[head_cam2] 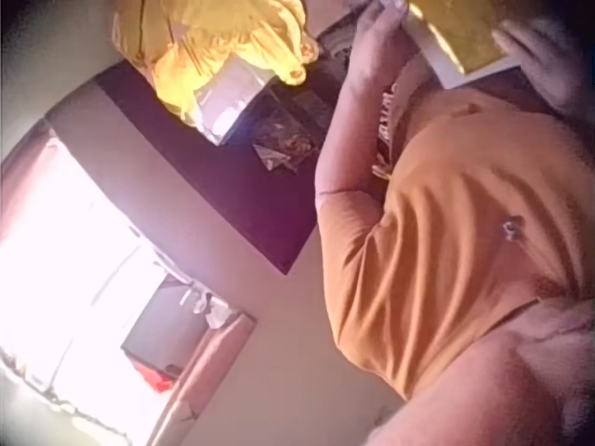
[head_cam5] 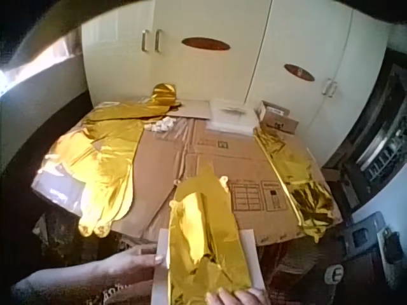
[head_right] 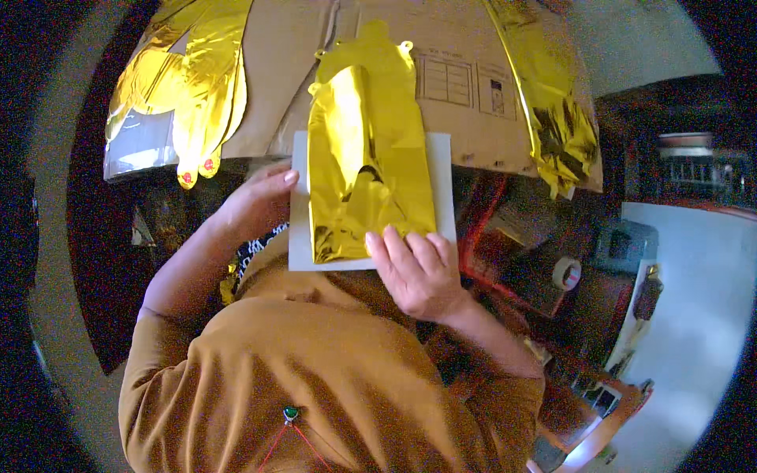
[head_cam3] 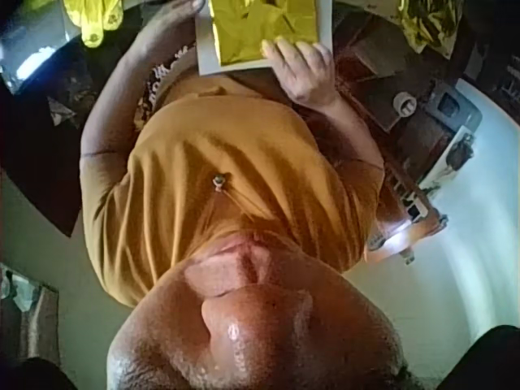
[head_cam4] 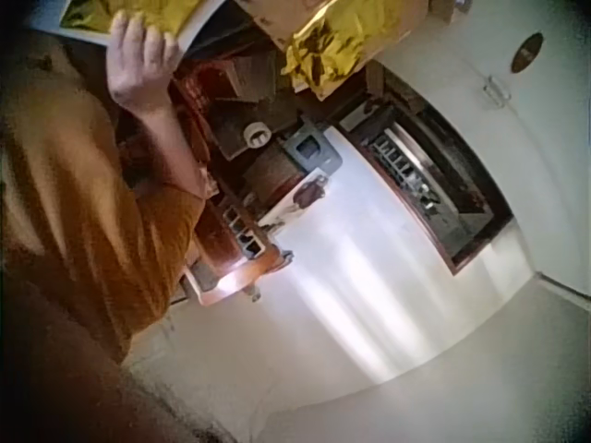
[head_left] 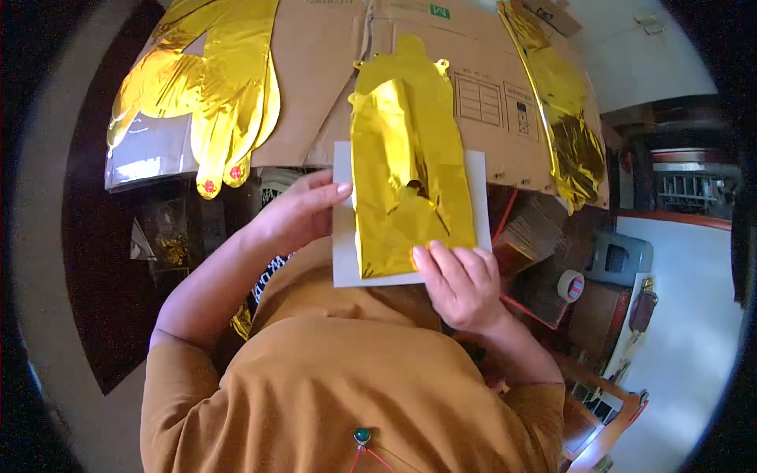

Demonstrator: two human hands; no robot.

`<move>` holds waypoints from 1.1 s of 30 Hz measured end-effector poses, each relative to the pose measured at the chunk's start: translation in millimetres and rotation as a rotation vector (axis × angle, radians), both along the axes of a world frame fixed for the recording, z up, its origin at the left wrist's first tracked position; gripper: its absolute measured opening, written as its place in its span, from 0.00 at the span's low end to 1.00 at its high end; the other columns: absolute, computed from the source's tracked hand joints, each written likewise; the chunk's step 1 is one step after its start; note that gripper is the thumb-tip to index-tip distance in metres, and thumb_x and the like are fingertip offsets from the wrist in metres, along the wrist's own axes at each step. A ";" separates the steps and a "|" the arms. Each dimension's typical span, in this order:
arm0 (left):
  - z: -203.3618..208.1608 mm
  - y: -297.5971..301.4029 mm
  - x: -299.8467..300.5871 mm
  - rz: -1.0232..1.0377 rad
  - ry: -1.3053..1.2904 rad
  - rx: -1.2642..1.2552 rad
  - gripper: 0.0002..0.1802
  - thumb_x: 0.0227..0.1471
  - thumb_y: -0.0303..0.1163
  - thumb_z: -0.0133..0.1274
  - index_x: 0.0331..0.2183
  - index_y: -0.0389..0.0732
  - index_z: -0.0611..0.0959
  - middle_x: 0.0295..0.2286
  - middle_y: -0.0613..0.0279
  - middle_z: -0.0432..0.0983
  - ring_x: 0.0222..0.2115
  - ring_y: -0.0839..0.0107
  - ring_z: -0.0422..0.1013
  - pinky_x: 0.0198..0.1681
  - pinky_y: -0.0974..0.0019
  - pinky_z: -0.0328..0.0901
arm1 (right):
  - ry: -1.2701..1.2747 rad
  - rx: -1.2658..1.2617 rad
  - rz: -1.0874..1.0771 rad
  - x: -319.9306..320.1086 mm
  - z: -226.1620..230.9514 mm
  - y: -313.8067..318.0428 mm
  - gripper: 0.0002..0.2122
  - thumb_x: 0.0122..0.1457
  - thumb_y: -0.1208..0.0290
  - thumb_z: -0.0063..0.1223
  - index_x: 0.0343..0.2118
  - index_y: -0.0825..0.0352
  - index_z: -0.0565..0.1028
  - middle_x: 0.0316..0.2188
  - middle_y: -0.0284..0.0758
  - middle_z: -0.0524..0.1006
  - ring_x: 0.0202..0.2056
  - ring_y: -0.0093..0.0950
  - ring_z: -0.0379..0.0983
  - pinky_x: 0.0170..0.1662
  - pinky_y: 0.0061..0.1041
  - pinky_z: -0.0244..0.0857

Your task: Folding gold foil balloons and inserting them into plastic retail sleeves with cardboard backings.

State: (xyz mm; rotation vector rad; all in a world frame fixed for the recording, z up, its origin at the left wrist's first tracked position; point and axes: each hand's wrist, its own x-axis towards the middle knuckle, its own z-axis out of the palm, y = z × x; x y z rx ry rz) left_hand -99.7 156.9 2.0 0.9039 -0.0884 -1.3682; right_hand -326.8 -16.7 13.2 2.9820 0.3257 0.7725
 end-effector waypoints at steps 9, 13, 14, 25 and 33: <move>-13.3 -3.1 -18.0 0.012 -0.136 0.077 0.19 0.53 0.22 0.57 0.49 0.36 0.79 0.41 0.58 0.82 0.38 0.70 0.79 0.46 0.63 0.73 | -0.163 0.649 -0.344 -13.9 -0.2 -28.6 0.27 0.48 0.60 0.68 0.48 0.68 0.72 0.44 0.42 0.73 0.45 0.39 0.70 0.49 0.37 0.65; -11.0 -7.7 -18.7 -0.053 -0.228 0.099 0.18 0.52 0.20 0.59 0.47 0.36 0.80 0.40 0.59 0.82 0.38 0.71 0.79 0.46 0.65 0.73 | 0.055 2.078 -0.282 7.8 -30.4 -58.0 0.29 0.53 0.76 0.66 0.58 0.72 0.65 0.48 0.39 0.74 0.47 0.25 0.72 0.52 0.27 0.67; -9.7 -6.5 -16.9 -0.083 -0.273 0.118 0.19 0.52 0.20 0.60 0.47 0.36 0.80 0.41 0.59 0.82 0.39 0.72 0.78 0.46 0.65 0.73 | 0.110 2.061 -0.260 14.5 -29.0 -55.1 0.29 0.53 0.77 0.66 0.57 0.71 0.66 0.47 0.37 0.75 0.47 0.24 0.72 0.53 0.27 0.67; 11.7 -6.0 -9.5 0.104 -0.910 0.015 0.39 0.53 0.15 0.58 0.62 0.37 0.58 0.41 0.59 0.79 0.41 0.74 0.76 0.45 0.71 0.71 | 0.028 1.783 -0.237 28.9 -7.8 -35.5 0.28 0.54 0.79 0.63 0.59 0.69 0.67 0.47 0.33 0.76 0.43 0.21 0.72 0.51 0.23 0.67; 33.3 6.7 -4.5 0.025 -0.930 -0.003 0.23 0.51 0.21 0.63 0.51 0.34 0.79 0.45 0.63 0.79 0.43 0.81 0.72 0.48 0.77 0.67 | 0.128 1.555 -0.124 13.3 15.7 -40.0 0.20 0.58 0.78 0.61 0.54 0.68 0.75 0.42 0.31 0.81 0.43 0.18 0.75 0.52 0.20 0.66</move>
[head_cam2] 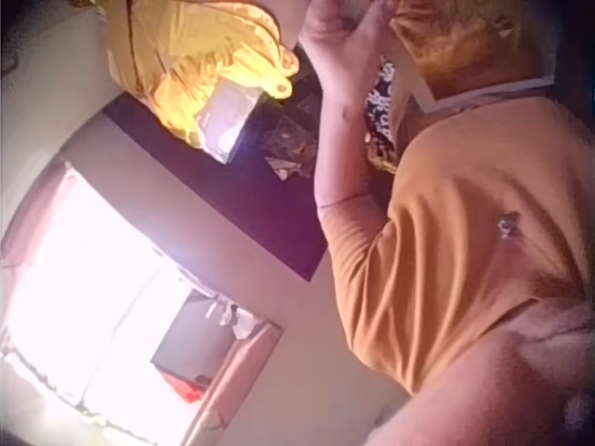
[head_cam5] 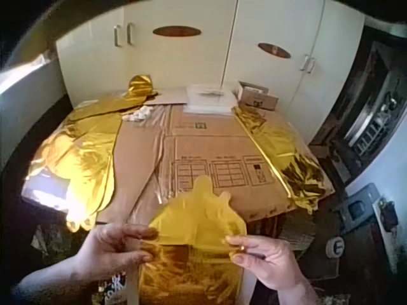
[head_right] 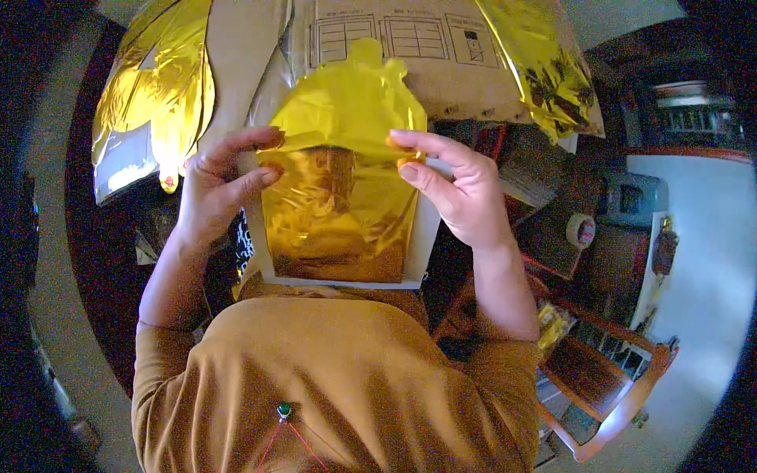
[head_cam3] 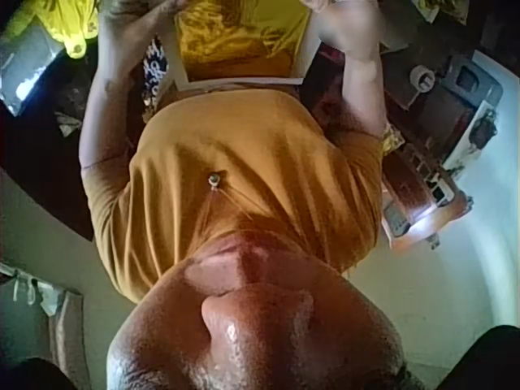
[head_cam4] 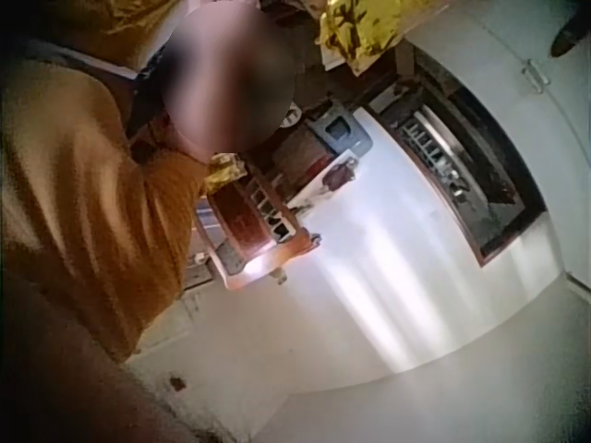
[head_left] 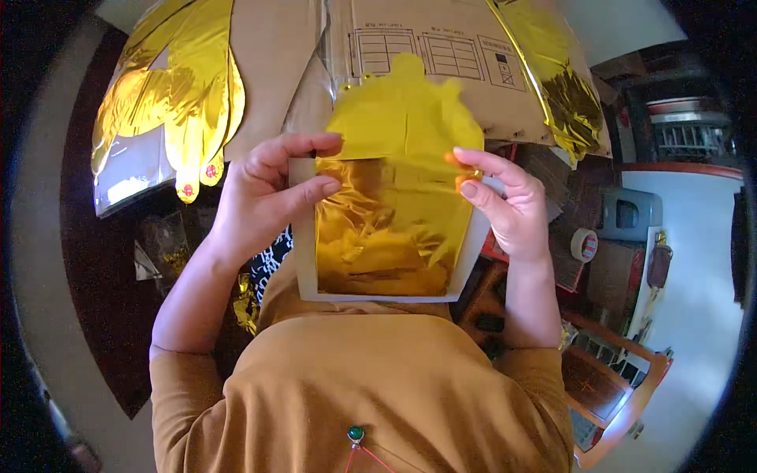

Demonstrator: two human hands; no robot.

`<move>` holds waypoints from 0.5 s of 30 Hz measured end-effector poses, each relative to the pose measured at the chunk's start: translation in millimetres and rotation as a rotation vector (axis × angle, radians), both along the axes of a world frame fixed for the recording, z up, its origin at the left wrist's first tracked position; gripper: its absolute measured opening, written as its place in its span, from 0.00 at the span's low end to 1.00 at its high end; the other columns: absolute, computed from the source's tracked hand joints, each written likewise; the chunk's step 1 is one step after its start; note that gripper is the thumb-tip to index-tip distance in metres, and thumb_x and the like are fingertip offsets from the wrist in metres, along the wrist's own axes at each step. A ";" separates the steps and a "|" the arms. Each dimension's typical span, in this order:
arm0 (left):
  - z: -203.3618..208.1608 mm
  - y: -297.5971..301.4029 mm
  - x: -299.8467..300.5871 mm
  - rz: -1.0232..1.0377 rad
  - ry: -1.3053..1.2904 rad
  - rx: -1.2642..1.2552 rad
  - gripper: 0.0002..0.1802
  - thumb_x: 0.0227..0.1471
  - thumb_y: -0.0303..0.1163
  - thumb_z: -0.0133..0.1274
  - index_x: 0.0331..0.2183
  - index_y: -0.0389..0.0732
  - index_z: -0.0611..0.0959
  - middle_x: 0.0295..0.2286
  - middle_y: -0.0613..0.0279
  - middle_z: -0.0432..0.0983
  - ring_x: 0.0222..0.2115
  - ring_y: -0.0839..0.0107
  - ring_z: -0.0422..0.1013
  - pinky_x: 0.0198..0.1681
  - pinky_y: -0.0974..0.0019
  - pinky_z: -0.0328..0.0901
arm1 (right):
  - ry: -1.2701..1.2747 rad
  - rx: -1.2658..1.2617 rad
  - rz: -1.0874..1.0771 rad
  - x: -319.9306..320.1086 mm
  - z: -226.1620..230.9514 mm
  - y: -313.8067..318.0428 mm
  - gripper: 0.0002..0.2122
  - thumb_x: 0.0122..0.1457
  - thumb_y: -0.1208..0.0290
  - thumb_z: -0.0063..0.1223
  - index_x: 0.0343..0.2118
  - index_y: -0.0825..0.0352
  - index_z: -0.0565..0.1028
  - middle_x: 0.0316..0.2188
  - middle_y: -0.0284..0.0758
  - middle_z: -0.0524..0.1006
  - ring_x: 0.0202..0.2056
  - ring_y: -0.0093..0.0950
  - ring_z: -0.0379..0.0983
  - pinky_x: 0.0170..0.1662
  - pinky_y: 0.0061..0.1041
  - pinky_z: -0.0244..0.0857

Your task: Folding gold foil balloons and inserting them into plastic retail sleeves with cardboard backings.

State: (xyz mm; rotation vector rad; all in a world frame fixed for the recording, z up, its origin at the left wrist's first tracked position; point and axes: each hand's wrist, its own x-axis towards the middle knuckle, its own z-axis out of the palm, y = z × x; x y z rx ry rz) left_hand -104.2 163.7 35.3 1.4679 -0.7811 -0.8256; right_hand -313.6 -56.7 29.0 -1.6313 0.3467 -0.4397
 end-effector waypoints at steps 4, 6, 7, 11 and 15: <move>18.3 8.8 0.6 -0.042 0.051 0.054 0.24 0.50 0.21 0.64 0.50 0.34 0.79 0.43 0.62 0.80 0.41 0.78 0.75 0.47 0.73 0.70 | 0.136 -0.050 0.069 -11.0 29.7 -0.3 0.14 0.57 0.77 0.63 0.47 0.69 0.79 0.40 0.31 0.82 0.44 0.18 0.76 0.50 0.20 0.67; 32.0 16.1 -0.6 -0.091 0.237 0.171 0.25 0.47 0.24 0.67 0.48 0.35 0.80 0.42 0.62 0.81 0.41 0.74 0.76 0.48 0.68 0.71 | 0.151 -0.032 0.090 -14.9 40.0 1.6 0.11 0.54 0.77 0.65 0.40 0.69 0.80 0.35 0.31 0.81 0.40 0.18 0.76 0.46 0.19 0.68; 30.5 21.5 -0.4 -0.096 0.161 0.211 0.20 0.45 0.24 0.68 0.43 0.35 0.82 0.37 0.65 0.82 0.35 0.76 0.77 0.42 0.70 0.72 | 0.144 -0.056 0.129 -18.6 43.0 -1.9 0.10 0.53 0.77 0.66 0.39 0.69 0.80 0.34 0.30 0.81 0.38 0.18 0.76 0.44 0.19 0.68; 40.5 29.0 -6.8 -0.093 0.053 0.125 0.09 0.46 0.23 0.67 0.32 0.36 0.84 0.26 0.72 0.75 0.27 0.81 0.71 0.32 0.74 0.66 | 0.089 -0.016 0.179 -26.8 46.8 -0.1 0.08 0.49 0.76 0.69 0.32 0.68 0.80 0.34 0.32 0.79 0.37 0.20 0.73 0.42 0.19 0.65; 38.4 30.5 -12.6 -0.072 0.081 0.088 0.08 0.51 0.26 0.64 0.35 0.37 0.82 0.25 0.73 0.73 0.27 0.82 0.69 0.32 0.75 0.65 | 0.088 0.197 0.115 -26.1 45.2 11.2 0.06 0.52 0.75 0.67 0.29 0.67 0.79 0.34 0.30 0.76 0.36 0.18 0.69 0.38 0.18 0.61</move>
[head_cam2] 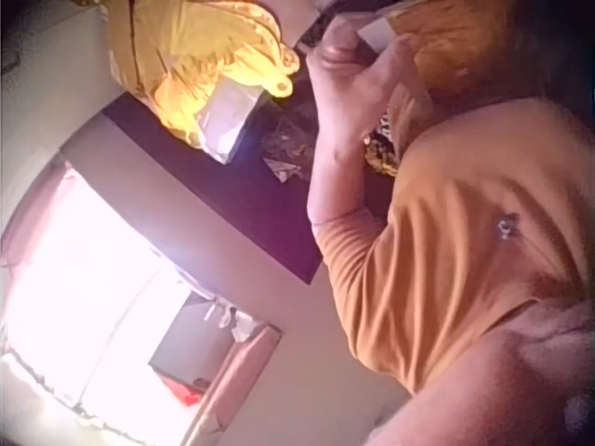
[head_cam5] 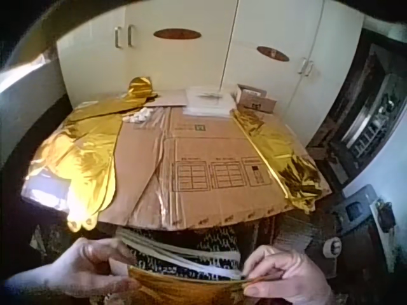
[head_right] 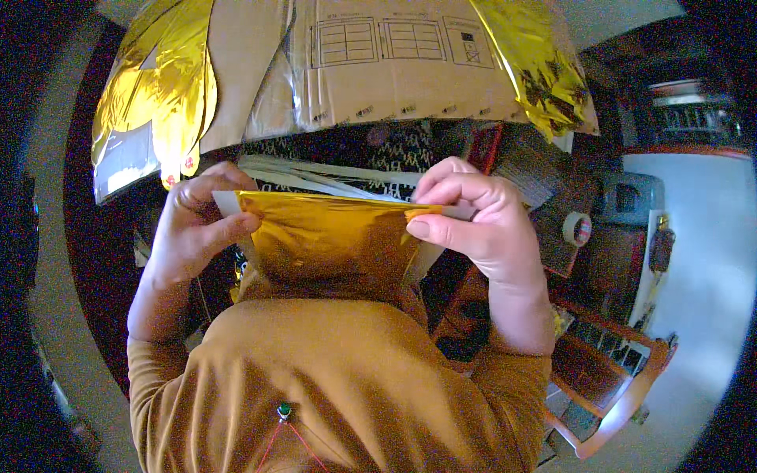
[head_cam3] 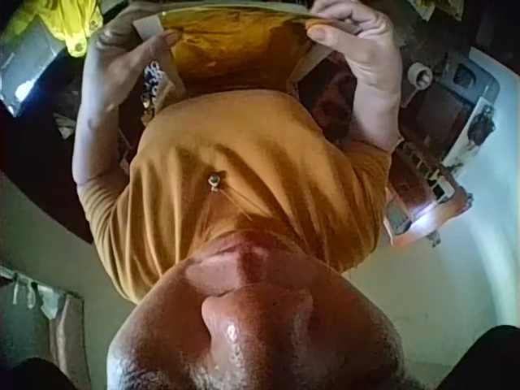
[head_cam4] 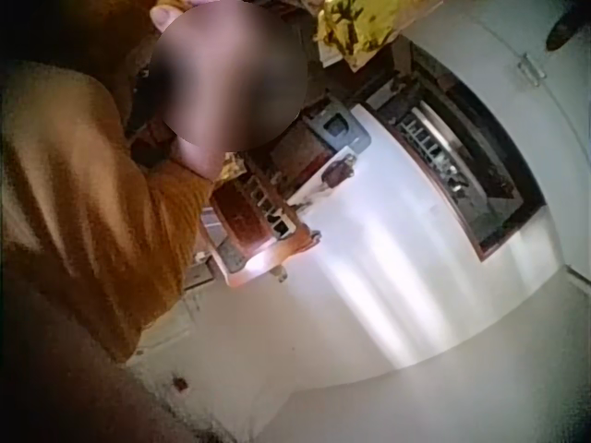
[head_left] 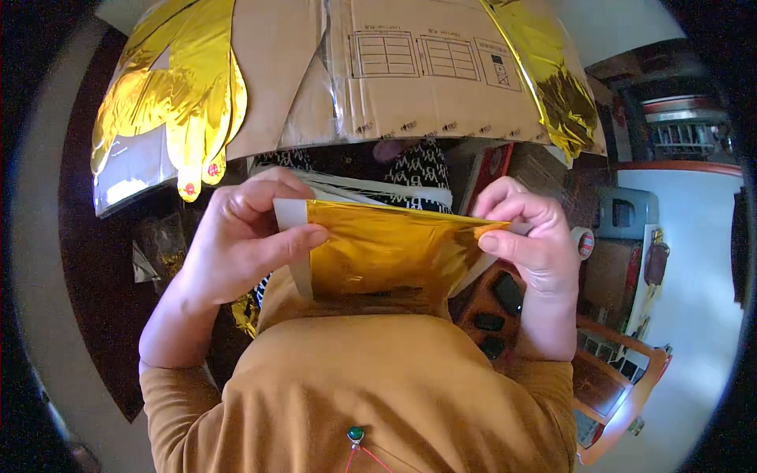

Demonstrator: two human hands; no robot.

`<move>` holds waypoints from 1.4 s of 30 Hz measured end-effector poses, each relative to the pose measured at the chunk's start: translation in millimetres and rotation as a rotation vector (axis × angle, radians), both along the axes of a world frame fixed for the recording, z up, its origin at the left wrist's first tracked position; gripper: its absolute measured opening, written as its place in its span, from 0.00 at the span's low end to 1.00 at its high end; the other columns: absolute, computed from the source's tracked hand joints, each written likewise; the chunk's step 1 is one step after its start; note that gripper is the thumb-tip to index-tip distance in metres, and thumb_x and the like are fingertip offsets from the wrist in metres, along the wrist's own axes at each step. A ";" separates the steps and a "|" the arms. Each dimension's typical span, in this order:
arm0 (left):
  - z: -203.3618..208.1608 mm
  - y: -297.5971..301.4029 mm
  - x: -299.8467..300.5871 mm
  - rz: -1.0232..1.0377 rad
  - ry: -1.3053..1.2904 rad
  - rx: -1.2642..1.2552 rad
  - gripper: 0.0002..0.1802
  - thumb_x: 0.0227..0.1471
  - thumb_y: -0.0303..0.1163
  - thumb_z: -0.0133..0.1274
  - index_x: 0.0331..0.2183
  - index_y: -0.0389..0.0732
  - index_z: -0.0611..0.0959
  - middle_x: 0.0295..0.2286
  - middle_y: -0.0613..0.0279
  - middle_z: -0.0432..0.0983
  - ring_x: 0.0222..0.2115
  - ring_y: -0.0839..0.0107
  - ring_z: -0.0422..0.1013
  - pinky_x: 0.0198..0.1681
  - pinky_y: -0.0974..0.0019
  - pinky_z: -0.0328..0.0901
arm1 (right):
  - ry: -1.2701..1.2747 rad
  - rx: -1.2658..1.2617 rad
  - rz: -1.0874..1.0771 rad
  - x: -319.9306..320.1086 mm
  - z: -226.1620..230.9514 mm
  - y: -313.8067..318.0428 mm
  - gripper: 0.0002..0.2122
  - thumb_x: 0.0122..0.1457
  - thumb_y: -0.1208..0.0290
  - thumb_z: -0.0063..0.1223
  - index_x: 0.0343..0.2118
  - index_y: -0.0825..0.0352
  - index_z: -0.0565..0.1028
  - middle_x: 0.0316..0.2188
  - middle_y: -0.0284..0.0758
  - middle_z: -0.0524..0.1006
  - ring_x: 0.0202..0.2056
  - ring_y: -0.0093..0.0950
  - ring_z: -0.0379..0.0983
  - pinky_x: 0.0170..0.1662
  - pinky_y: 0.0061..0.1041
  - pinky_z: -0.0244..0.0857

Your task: Folding gold foil balloons and inserting them into plastic retail sleeves with cardboard backings.

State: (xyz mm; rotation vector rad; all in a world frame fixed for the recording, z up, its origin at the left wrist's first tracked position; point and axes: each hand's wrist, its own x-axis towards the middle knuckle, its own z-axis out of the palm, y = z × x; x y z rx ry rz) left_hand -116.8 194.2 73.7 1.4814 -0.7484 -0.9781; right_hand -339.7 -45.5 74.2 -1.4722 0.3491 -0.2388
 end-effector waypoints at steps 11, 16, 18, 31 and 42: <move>-14.4 -63.5 73.0 0.036 -0.306 0.333 0.17 0.56 0.37 0.59 0.43 0.36 0.80 0.31 0.68 0.78 0.30 0.80 0.69 0.33 0.70 0.65 | 0.179 -0.046 -0.081 91.0 -32.4 -72.9 0.11 0.58 0.67 0.63 0.41 0.66 0.80 0.37 0.28 0.80 0.39 0.19 0.74 0.44 0.22 0.67; -25.4 -139.2 125.0 0.114 -0.947 0.427 0.26 0.56 0.44 0.57 0.50 0.36 0.76 0.32 0.48 0.81 0.32 0.54 0.77 0.38 0.60 0.70 | 0.373 -0.087 -0.064 175.3 -73.5 -185.4 0.11 0.56 0.70 0.63 0.41 0.66 0.81 0.37 0.31 0.82 0.38 0.23 0.76 0.44 0.24 0.68; -5.7 -150.1 123.2 0.069 -1.147 0.668 0.28 0.56 0.47 0.55 0.53 0.41 0.75 0.38 0.39 0.79 0.38 0.42 0.75 0.44 0.51 0.70 | 0.365 -0.110 -0.045 189.4 -73.0 -192.6 0.11 0.56 0.70 0.63 0.41 0.66 0.81 0.38 0.32 0.82 0.38 0.24 0.76 0.43 0.25 0.68; -86.0 -179.9 105.1 -0.117 -1.462 0.141 0.45 0.60 0.58 0.43 0.64 0.31 0.59 0.65 0.43 0.52 0.67 0.50 0.48 0.69 0.47 0.41 | 0.596 -1.214 -0.224 189.6 -5.5 -147.9 0.22 0.61 0.63 0.57 0.53 0.73 0.71 0.50 0.47 0.76 0.51 0.37 0.73 0.54 0.33 0.66; -90.8 -173.6 97.6 -0.112 -1.512 0.065 0.50 0.59 0.66 0.36 0.63 0.29 0.60 0.64 0.36 0.52 0.66 0.46 0.49 0.68 0.45 0.42 | 0.266 -1.483 0.041 169.3 -83.3 -115.5 0.38 0.65 0.43 0.39 0.67 0.72 0.52 0.69 0.51 0.49 0.70 0.46 0.42 0.70 0.49 0.31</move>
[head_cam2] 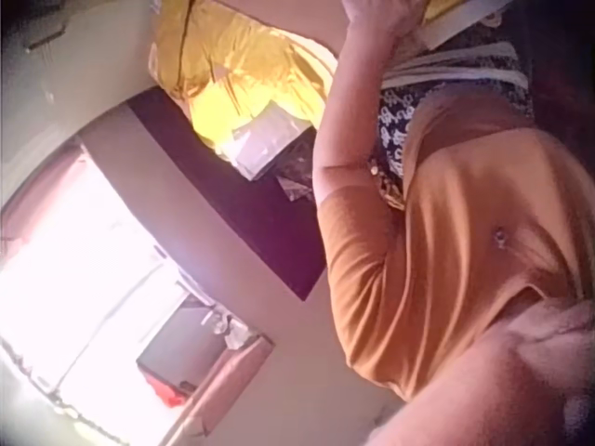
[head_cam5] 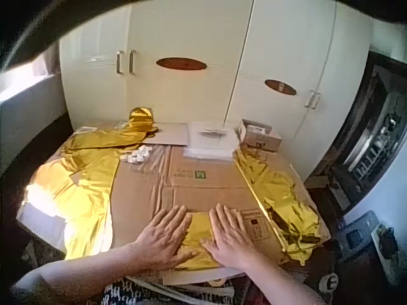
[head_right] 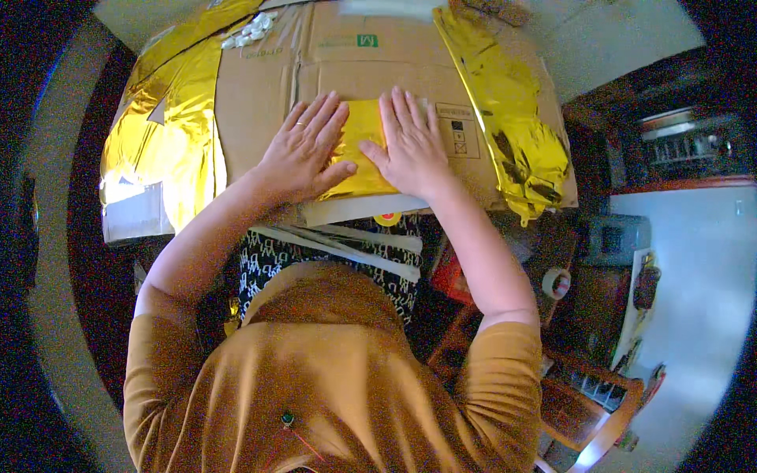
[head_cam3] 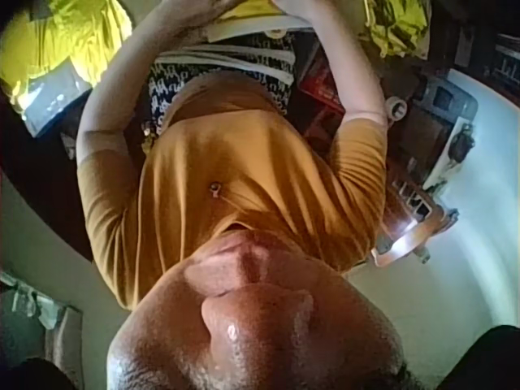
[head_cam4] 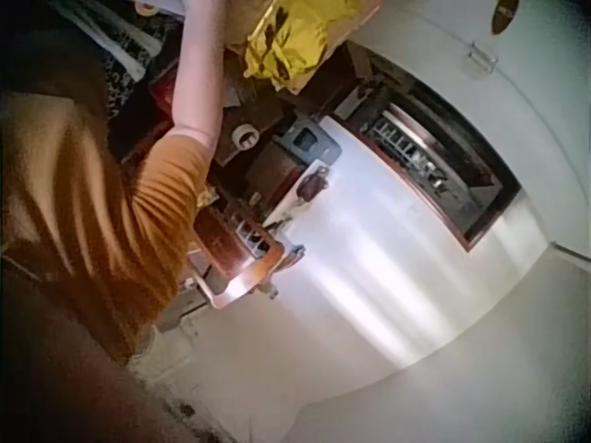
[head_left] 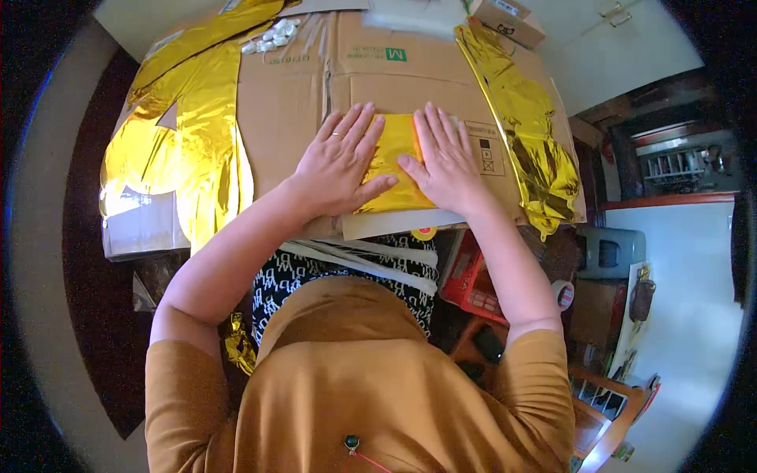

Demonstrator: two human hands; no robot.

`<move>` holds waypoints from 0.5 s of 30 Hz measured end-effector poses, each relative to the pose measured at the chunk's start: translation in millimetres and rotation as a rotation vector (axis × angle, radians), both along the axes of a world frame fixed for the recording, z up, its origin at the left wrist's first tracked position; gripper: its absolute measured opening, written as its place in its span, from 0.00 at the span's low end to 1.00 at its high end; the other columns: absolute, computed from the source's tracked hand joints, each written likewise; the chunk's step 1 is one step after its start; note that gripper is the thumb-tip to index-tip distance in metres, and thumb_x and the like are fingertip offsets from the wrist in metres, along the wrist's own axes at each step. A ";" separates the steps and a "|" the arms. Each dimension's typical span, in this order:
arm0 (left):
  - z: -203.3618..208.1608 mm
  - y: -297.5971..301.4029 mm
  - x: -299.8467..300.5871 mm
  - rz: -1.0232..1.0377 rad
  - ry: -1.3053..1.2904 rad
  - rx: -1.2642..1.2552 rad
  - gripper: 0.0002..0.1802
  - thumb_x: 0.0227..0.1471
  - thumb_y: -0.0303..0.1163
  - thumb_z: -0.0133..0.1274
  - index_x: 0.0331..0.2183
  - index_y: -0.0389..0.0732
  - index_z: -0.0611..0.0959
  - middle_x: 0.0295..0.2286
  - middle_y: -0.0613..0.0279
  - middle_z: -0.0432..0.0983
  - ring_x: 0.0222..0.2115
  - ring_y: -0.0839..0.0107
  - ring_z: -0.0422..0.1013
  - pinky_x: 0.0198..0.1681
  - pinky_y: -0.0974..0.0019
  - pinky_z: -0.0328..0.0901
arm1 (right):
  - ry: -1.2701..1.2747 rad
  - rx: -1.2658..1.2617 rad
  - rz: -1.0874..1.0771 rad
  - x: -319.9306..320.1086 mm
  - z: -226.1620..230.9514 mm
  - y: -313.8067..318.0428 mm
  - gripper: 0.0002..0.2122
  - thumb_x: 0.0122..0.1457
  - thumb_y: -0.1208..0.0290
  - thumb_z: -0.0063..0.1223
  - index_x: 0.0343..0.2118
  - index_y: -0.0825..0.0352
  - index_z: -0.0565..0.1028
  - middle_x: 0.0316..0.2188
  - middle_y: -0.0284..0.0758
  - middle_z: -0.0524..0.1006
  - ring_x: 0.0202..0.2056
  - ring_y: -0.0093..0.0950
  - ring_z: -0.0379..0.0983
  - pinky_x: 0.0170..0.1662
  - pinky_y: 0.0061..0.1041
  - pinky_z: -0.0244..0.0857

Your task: Folding gold foil balloons and inserting them into plastic retail sleeves with cardboard backings.

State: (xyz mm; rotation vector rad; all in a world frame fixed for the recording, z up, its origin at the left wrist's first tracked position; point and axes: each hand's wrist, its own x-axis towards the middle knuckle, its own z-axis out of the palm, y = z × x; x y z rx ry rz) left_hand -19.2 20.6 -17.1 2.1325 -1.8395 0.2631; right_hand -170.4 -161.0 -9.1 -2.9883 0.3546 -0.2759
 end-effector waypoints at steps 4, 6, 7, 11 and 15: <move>0.5 5.5 1.2 0.034 -0.050 0.051 0.51 0.58 0.67 0.37 0.63 0.29 0.60 0.63 0.34 0.52 0.66 0.43 0.48 0.68 0.46 0.41 | 0.016 -0.022 -0.029 2.9 1.0 4.1 0.39 0.65 0.41 0.36 0.69 0.69 0.50 0.70 0.50 0.48 0.71 0.44 0.41 0.70 0.48 0.30; 3.1 3.0 1.2 0.046 -0.059 0.060 0.52 0.57 0.68 0.38 0.62 0.29 0.61 0.63 0.34 0.52 0.66 0.42 0.48 0.68 0.46 0.41 | 0.008 -0.019 -0.032 3.3 0.3 2.6 0.39 0.65 0.42 0.38 0.68 0.69 0.50 0.69 0.50 0.48 0.71 0.44 0.41 0.71 0.47 0.31; 5.1 1.8 -1.2 0.058 -0.028 0.049 0.53 0.56 0.69 0.38 0.63 0.29 0.60 0.63 0.34 0.52 0.66 0.43 0.47 0.68 0.46 0.41 | -0.013 0.003 -0.028 2.9 -1.7 0.3 0.38 0.65 0.42 0.39 0.68 0.69 0.52 0.69 0.51 0.50 0.71 0.44 0.42 0.71 0.47 0.31; 24.4 -11.6 -17.9 0.079 0.032 0.048 0.55 0.55 0.70 0.39 0.63 0.29 0.59 0.64 0.37 0.52 0.66 0.45 0.47 0.68 0.47 0.41 | -0.355 0.652 -0.025 -1.8 -6.6 -21.6 0.38 0.64 0.49 0.49 0.67 0.72 0.52 0.69 0.53 0.50 0.70 0.44 0.47 0.70 0.41 0.40; 3.6 -8.3 -13.8 0.085 0.005 0.037 0.54 0.55 0.70 0.41 0.62 0.29 0.61 0.64 0.40 0.54 0.66 0.47 0.49 0.68 0.47 0.41 | -0.470 0.600 -0.356 -56.0 32.2 -9.5 0.20 0.60 0.57 0.58 0.46 0.69 0.77 0.42 0.49 0.80 0.43 0.40 0.79 0.46 0.37 0.72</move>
